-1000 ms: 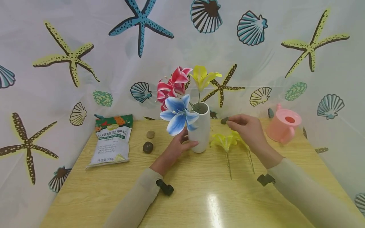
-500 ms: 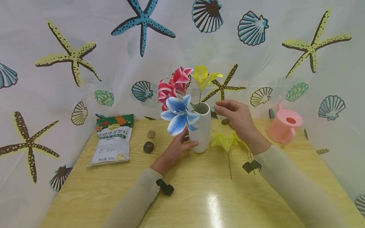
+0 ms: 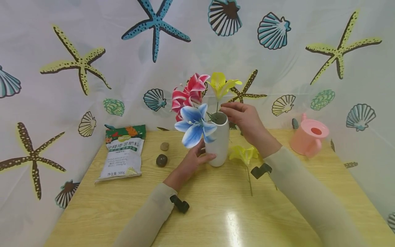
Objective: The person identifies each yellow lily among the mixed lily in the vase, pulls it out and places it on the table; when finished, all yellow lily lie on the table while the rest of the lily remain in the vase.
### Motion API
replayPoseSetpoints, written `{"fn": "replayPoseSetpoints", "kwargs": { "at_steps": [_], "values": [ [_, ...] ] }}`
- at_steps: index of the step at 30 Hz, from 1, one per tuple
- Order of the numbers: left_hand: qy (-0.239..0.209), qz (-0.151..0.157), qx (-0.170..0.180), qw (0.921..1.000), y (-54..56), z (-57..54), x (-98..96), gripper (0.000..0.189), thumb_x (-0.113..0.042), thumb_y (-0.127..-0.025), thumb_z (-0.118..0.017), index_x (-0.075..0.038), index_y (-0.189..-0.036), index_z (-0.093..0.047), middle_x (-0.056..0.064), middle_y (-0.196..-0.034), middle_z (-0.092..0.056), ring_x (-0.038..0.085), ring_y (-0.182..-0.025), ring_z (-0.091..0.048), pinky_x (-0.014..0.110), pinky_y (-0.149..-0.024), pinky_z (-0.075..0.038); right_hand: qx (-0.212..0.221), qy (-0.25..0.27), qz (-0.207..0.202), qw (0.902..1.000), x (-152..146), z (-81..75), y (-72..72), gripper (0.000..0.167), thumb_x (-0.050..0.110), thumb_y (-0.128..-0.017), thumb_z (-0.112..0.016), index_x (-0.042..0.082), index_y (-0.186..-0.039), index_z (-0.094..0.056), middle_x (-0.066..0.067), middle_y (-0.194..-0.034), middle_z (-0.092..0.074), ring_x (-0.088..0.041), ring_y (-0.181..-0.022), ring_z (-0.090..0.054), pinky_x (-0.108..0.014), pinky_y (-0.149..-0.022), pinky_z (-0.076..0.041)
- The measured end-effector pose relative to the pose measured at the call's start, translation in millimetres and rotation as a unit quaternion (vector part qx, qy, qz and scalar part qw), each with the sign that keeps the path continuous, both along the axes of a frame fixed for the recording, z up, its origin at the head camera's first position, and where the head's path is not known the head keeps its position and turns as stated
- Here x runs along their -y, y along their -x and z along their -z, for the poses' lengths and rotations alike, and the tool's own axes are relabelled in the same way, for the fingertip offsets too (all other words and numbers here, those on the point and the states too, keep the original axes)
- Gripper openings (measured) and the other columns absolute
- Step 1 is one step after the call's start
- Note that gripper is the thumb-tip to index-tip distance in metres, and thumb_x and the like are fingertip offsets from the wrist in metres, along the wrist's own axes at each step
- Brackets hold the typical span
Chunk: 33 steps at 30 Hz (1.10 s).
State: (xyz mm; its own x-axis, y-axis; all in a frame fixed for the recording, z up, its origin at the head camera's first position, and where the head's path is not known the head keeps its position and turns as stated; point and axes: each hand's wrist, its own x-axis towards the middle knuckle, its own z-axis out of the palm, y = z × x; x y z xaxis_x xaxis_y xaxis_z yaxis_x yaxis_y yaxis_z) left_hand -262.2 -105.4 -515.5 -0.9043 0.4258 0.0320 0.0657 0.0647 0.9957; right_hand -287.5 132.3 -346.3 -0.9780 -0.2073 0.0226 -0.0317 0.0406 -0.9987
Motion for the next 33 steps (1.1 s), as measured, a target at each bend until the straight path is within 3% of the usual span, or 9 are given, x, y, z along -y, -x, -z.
{"fn": "replayPoseSetpoints", "kwargs": {
  "at_steps": [5, 13, 20, 24, 29, 33],
  "values": [
    [0.004, -0.002, -0.006, 1.0, -0.3, 0.3, -1.1, 0.084, -0.039, -0.105, -0.08, -0.055, -0.171, -0.032, -0.001, -0.172, -0.05, 0.037, -0.165, -0.043, 0.068, -0.137, -0.031, 0.021, 0.041, -0.014, 0.9988, 5.5, 0.3, 7.8, 0.045, 0.023, -0.111, -0.072, 0.001, -0.15, -0.067, 0.002, -0.13, -0.076, -0.012, -0.121, -0.074, -0.027, -0.11, -0.061],
    [0.003, -0.005, -0.002, 1.0, -1.3, -0.9, -2.1, 0.083, -0.038, -0.105, -0.079, -0.053, -0.171, -0.032, -0.001, -0.173, -0.049, 0.037, -0.165, -0.043, 0.067, -0.136, -0.032, 0.034, 0.071, -0.013, 0.9968, 11.5, -0.2, 12.2, 0.046, 0.021, -0.111, -0.071, -0.003, -0.151, -0.066, 0.009, -0.11, -0.082, -0.008, -0.108, -0.079, -0.019, -0.094, -0.064],
    [-0.004, -0.008, 0.001, 1.0, -1.6, -1.7, -2.7, 0.08, -0.036, -0.106, -0.079, -0.049, -0.171, -0.036, 0.001, -0.173, -0.049, 0.038, -0.165, -0.042, 0.068, -0.135, -0.034, 0.036, 0.08, -0.006, 0.9961, 13.5, -1.6, 13.0, 0.04, 0.018, -0.111, -0.072, -0.001, -0.146, -0.069, 0.007, -0.108, -0.083, -0.01, -0.107, -0.078, -0.02, -0.094, -0.065],
    [-0.007, -0.011, 0.008, 0.9999, -2.1, -0.3, -2.7, 0.075, -0.037, -0.105, -0.08, -0.048, -0.168, -0.04, -0.005, -0.173, -0.048, 0.035, -0.166, -0.042, 0.067, -0.135, -0.033, 0.037, 0.068, -0.004, 0.997, 14.4, -2.6, 12.9, 0.04, 0.017, -0.11, -0.073, 0.0, -0.146, -0.07, 0.007, -0.111, -0.081, -0.013, -0.112, -0.076, -0.02, -0.095, -0.064],
    [-0.007, -0.014, 0.01, 0.9998, -3.7, -0.7, -3.2, 0.073, -0.038, -0.105, -0.08, -0.048, -0.166, -0.042, -0.01, -0.173, -0.047, 0.033, -0.166, -0.041, 0.068, -0.137, -0.031, 0.035, 0.056, -0.001, 0.9978, 16.0, -3.7, 12.3, 0.025, 0.017, -0.109, -0.075, 0.008, -0.132, -0.078, 0.006, -0.114, -0.079, -0.016, -0.115, -0.073, -0.024, -0.097, -0.062],
    [-0.007, -0.015, 0.003, 0.9998, -3.8, -1.6, -3.5, 0.074, -0.034, -0.105, -0.081, -0.046, -0.167, -0.042, -0.005, -0.173, -0.048, 0.035, -0.165, -0.043, 0.067, -0.136, -0.034, 0.025, 0.062, 0.003, 0.9977, 16.3, -4.0, 13.1, 0.016, 0.015, -0.108, -0.076, 0.013, -0.123, -0.081, 0.007, -0.112, -0.08, -0.014, -0.112, -0.075, -0.022, -0.096, -0.064]
  ]
}}
